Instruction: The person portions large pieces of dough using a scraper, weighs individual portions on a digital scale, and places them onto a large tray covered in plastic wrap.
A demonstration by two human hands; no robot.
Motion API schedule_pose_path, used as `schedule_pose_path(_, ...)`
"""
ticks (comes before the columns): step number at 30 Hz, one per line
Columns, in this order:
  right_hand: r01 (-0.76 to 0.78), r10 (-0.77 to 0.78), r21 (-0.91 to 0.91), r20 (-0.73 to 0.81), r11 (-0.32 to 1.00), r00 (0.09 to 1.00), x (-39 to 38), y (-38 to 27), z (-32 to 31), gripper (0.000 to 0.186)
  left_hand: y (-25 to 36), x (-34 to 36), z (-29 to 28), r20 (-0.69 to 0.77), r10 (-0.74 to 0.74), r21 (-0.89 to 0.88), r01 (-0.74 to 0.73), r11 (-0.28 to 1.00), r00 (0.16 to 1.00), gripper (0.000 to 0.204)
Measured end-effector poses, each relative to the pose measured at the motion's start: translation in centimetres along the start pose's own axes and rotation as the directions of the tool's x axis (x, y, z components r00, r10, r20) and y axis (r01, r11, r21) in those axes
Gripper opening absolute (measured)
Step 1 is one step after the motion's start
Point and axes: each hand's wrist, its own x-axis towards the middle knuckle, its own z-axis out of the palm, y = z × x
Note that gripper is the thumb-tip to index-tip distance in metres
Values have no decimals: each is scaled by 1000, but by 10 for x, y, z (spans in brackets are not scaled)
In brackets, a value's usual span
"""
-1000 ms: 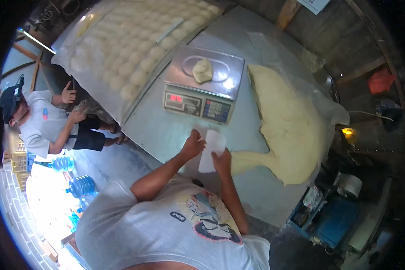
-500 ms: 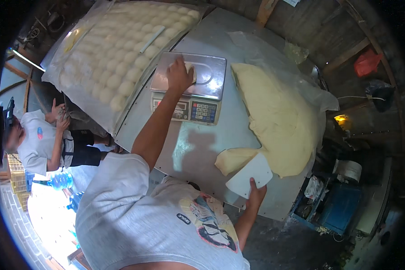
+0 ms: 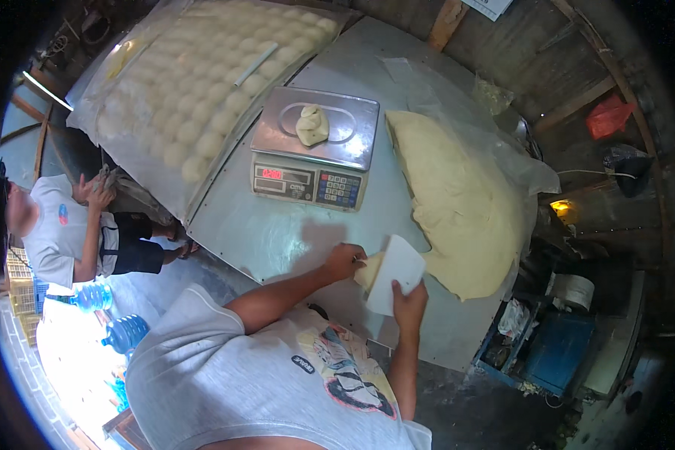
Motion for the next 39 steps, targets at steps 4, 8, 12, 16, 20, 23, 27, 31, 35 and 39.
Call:
schedule_pose_path(4, 88, -75, -320, 54, 943, 996, -5, -56, 28, 35, -3, -15, 10, -248, -137, -132, 107, 986, 959, 35)
schedule_pose_path(8, 115, -119, -244, -2, 963, 993, 1, -45, 39, 34, 14, -19, 13, -318, 31, 37, -21, 999, 948, 39)
schedule_pose_path(12, 79, -80, -294, 10, 953, 997, 7, -37, 35, 33, -14, -8, 7, -179, -73, -105, 55, 993, 981, 32)
schedule_pose_path(16, 48, -34, -336, 48, 941, 998, -2, -50, 55, 32, -24, -24, -7, -158, -189, -76, 178, 981, 969, 26)
schedule_pose_path(20, -26, 51, -387, 54, 922, 997, 22, -9, 108, 31, -27, -22, -6, -269, -203, -38, 200, 979, 942, 25)
schedule_pose_path(23, 121, -79, -211, 196, 970, 977, 50, 17, 117, 33, -28, -27, -17, -394, -196, -51, 191, 980, 898, 28)
schedule_pose_path(27, -129, 62, 240, 267, 962, 962, 20, 43, 110, 41, -53, -22, -31, -603, -126, -316, -90, 944, 788, 26)
schedule_pose_path(31, -321, 237, 337, 267, 885, 934, -11, 39, 76, 40, -20, -28, -64, -527, -222, -281, 78, 956, 820, 23)
schedule_pose_path(35, -331, 300, 459, 141, 824, 943, -23, 43, 50, 43, -5, -21, -65, -256, -246, -691, 1, 723, 935, 26)
schedule_pose_path(39, -352, 368, 466, 60, 812, 928, -21, 11, 36, 41, -9, -10, -46, -189, -191, -744, -13, 668, 963, 23)
